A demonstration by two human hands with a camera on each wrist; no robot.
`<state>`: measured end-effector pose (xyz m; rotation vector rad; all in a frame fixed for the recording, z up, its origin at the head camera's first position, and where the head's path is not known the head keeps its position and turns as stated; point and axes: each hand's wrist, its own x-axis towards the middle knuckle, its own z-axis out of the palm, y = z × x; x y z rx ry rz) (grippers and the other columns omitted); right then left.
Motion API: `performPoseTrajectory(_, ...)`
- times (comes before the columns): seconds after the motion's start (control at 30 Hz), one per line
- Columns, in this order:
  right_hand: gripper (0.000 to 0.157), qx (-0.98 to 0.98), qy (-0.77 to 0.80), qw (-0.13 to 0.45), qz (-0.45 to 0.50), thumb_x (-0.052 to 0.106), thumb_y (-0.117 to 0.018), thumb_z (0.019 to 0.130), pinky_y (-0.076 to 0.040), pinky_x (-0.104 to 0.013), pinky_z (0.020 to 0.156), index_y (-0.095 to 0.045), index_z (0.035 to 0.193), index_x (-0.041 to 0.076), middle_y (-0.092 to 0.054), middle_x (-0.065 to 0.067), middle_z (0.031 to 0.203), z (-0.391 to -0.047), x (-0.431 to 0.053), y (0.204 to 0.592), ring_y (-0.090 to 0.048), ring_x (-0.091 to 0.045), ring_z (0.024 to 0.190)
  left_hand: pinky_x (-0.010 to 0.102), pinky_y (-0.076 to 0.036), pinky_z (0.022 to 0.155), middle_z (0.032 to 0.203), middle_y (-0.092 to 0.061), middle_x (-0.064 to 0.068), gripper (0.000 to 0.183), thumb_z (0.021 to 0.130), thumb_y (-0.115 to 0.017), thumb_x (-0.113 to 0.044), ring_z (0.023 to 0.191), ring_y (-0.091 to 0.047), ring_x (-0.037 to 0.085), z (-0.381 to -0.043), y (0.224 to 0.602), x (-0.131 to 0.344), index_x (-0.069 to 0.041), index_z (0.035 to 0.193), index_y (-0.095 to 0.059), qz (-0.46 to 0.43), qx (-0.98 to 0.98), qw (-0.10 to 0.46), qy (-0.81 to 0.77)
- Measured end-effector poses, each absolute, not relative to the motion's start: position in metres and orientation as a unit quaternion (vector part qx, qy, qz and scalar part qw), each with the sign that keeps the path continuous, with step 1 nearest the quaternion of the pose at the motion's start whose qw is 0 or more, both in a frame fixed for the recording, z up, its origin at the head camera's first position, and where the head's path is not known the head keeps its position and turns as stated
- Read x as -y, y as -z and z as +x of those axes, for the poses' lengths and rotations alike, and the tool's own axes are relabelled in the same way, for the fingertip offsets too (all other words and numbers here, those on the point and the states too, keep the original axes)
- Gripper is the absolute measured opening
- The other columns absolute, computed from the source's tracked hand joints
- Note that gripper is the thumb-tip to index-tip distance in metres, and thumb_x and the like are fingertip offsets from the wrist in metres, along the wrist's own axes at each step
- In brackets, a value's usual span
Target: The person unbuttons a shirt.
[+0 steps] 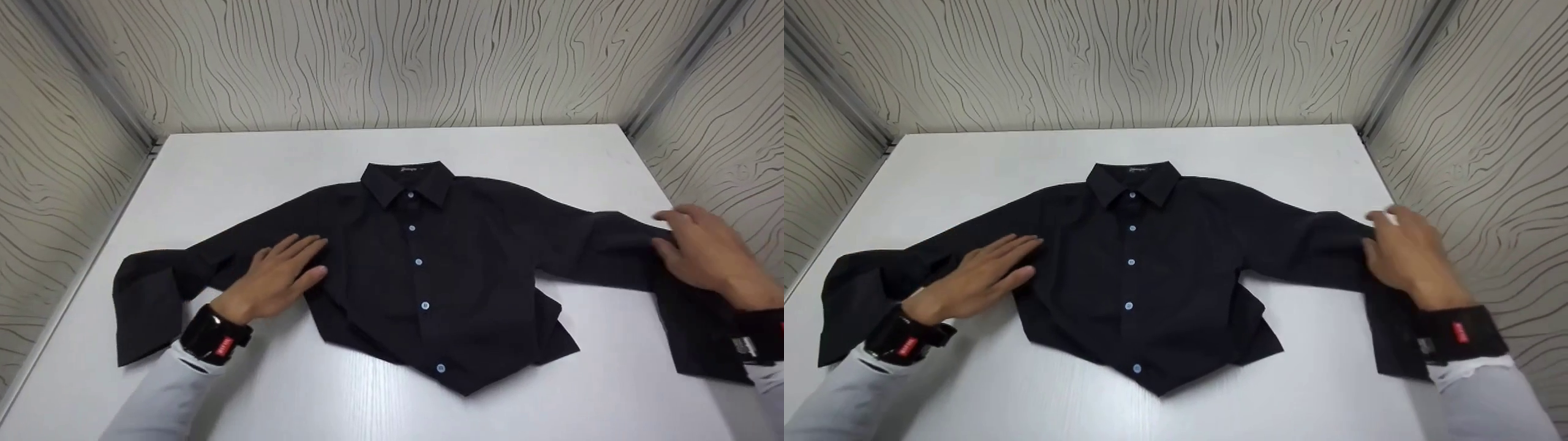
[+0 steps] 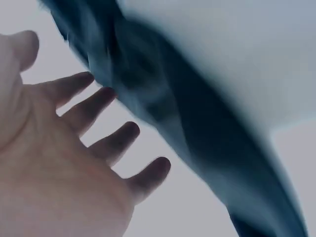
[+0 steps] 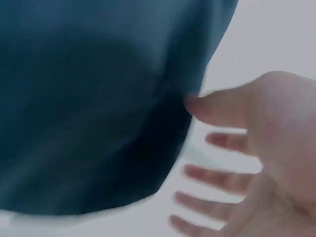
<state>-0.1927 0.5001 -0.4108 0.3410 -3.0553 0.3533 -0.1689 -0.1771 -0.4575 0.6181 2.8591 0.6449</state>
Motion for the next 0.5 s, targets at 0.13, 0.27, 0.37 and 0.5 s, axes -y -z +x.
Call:
performPoseTrajectory(0.13, 0.038, 0.951, -0.209, -0.004, 0.228, 0.016, -0.060, 0.116, -0.036, -0.018, 0.125, -0.065, 0.151, 0.002, -0.066, -0.026, 0.154, -0.191, -0.423, 0.423, -0.060, -0.048, 0.144, 0.088, -0.026, 0.128, 0.184, -0.036, 0.019, 0.068, 0.122, -0.042, -0.051, 0.172, -0.027, 0.053, -0.183, 0.462, 0.160, -0.011, 0.176, -0.040, 0.190, -0.954, 0.116, -0.203)
performPoseTrajectory(0.27, 0.051, 0.927, -0.256, -0.145, 0.232, 0.031, -0.046, 0.123, -0.024, -0.033, 0.141, -0.054, 0.166, 0.005, -0.049, -0.029, 0.173, -0.197, -0.374, 0.430, -0.039, -0.052, 0.165, 0.089, -0.023, 0.129, 0.185, -0.032, 0.019, 0.075, 0.120, -0.035, -0.061, 0.172, -0.023, 0.054, -0.211, 0.472, 0.156, -0.010, 0.174, -0.042, 0.191, -0.954, 0.125, -0.194)
performPoseTrajectory(0.37, 0.058, 0.929, -0.242, -0.182, 0.212, 0.037, -0.042, 0.123, -0.014, -0.073, 0.140, -0.049, 0.168, 0.001, -0.033, -0.036, 0.179, -0.213, -0.360, 0.433, -0.019, -0.062, 0.170, 0.089, -0.018, 0.130, 0.187, -0.029, 0.018, 0.083, 0.118, -0.030, -0.070, 0.173, -0.019, 0.055, -0.236, 0.480, 0.158, -0.012, 0.176, -0.040, 0.192, -0.953, 0.132, -0.192)
performPoseTrajectory(0.5, 0.064, 0.939, -0.219, -0.188, 0.189, 0.047, -0.038, 0.123, -0.006, -0.093, 0.126, -0.045, 0.172, 0.006, -0.022, -0.033, 0.184, -0.241, -0.356, 0.440, -0.008, -0.066, 0.170, 0.086, -0.011, 0.134, 0.190, -0.022, 0.012, 0.083, 0.117, -0.032, -0.071, 0.176, -0.012, 0.050, -0.269, 0.488, 0.162, -0.016, 0.178, -0.035, 0.178, -0.953, 0.144, -0.198)
